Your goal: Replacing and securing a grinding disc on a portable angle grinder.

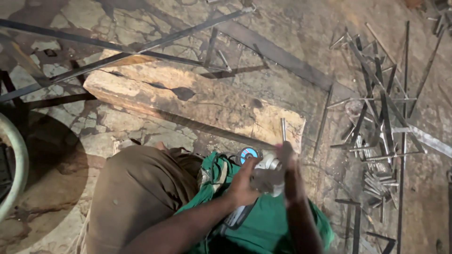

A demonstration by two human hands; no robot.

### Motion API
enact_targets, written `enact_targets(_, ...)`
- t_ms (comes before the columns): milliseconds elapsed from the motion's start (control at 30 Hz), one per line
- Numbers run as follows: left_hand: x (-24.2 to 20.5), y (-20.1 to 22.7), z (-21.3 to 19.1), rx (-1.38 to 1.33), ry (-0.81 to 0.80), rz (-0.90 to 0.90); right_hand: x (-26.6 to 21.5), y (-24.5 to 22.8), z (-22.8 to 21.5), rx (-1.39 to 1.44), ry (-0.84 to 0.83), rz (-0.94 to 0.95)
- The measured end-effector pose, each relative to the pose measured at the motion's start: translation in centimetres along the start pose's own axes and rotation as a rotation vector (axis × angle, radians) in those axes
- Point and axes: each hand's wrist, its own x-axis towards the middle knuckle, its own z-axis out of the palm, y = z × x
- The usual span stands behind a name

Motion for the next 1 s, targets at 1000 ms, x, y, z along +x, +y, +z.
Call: enact_targets(1000, -0.3, 0.9, -0.9, 0.245, -0.1, 0.188, -2.7, 0.1, -1.1, 0.01, 0.319, 0.138)
